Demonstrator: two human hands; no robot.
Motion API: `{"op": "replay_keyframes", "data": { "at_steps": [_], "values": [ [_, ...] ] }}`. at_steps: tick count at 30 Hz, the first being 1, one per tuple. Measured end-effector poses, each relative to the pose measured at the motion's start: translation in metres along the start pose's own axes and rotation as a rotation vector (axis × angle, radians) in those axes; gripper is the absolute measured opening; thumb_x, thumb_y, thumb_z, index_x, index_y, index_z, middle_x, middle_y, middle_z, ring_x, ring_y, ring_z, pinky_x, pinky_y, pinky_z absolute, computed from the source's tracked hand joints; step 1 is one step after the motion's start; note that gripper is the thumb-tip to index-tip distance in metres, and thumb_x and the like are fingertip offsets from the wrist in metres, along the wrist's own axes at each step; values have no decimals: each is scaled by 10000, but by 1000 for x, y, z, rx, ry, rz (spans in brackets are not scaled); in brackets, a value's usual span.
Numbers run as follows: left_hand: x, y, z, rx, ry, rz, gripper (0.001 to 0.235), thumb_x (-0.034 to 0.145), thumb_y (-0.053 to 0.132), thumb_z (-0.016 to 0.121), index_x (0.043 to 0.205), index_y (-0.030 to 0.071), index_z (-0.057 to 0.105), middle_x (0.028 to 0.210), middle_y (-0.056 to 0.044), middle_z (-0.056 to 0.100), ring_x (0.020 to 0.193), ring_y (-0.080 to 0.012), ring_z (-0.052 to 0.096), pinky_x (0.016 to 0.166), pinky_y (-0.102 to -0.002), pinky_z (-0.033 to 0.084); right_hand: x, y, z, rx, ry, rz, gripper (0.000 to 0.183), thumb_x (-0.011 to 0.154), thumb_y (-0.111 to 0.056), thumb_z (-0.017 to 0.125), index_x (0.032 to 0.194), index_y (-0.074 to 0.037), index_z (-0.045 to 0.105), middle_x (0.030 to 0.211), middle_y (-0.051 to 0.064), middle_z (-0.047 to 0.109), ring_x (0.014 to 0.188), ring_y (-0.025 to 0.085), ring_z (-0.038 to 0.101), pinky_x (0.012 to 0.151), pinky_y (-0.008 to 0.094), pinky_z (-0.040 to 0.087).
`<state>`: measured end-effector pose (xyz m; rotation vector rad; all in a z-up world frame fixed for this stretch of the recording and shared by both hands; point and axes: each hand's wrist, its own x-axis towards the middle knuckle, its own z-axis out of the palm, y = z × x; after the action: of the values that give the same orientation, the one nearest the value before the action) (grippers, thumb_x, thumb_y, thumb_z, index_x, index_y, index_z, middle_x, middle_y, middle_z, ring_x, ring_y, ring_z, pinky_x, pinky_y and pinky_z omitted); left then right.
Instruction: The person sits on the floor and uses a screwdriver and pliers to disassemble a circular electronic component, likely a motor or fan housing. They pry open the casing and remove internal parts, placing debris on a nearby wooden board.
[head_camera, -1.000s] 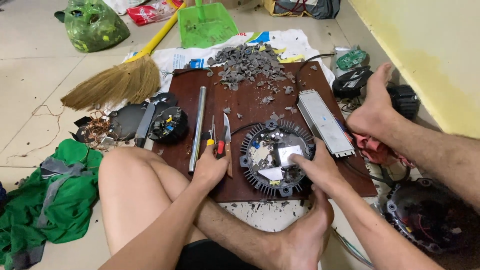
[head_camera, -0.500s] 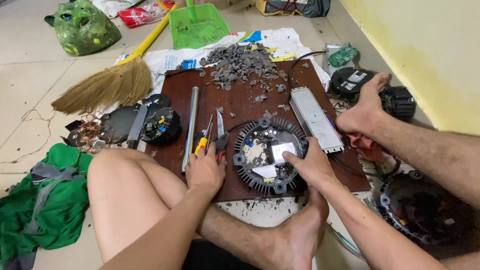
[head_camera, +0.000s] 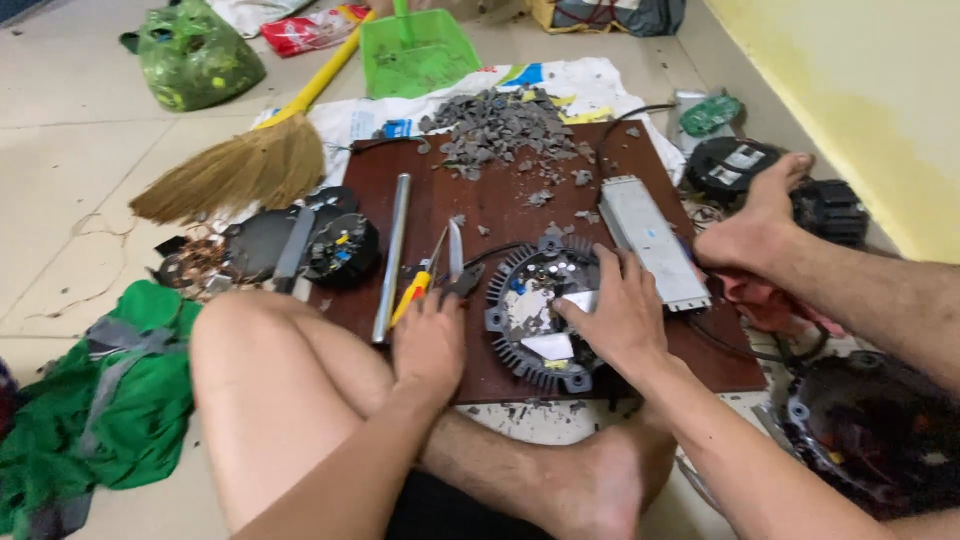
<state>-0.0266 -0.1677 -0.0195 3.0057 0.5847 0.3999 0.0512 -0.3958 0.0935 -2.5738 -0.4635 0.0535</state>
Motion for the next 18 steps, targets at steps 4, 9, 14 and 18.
{"op": "replay_keyframes", "data": {
  "at_steps": [4,9,14,18],
  "values": [
    [14,-10,23,-39,78,-33,300,1026,385,604,1228,184,699,1247,-126,664,1174,-366,664,978,-477,562,2,7,-1,-41,14,13,989,815,-430,830,1607,-47,378,1544,279,433,1431,510,444,1116,676,436],
    [-6,6,-14,-169,241,-51,185,966,249,617,1063,125,714,1126,-138,636,1036,-374,693,832,-473,614,15,-15,-2,-162,26,-192,1080,802,-451,828,1650,-37,301,1602,279,362,1508,505,321,1229,700,213],
    [-25,16,-37,-121,-173,23,384,871,298,719,1192,95,662,1287,-144,544,979,-406,726,768,-535,652,64,-22,37,-330,-148,-284,968,819,-504,758,1628,-166,348,1593,169,392,1553,403,268,1247,682,125],
    [-16,17,-13,-185,-372,-45,372,919,322,679,1186,66,646,1348,-149,465,918,-475,755,741,-589,657,71,-16,57,-432,-94,-242,753,855,-498,750,1471,-157,484,1494,169,432,1449,398,363,1215,659,171]
  ]
}}
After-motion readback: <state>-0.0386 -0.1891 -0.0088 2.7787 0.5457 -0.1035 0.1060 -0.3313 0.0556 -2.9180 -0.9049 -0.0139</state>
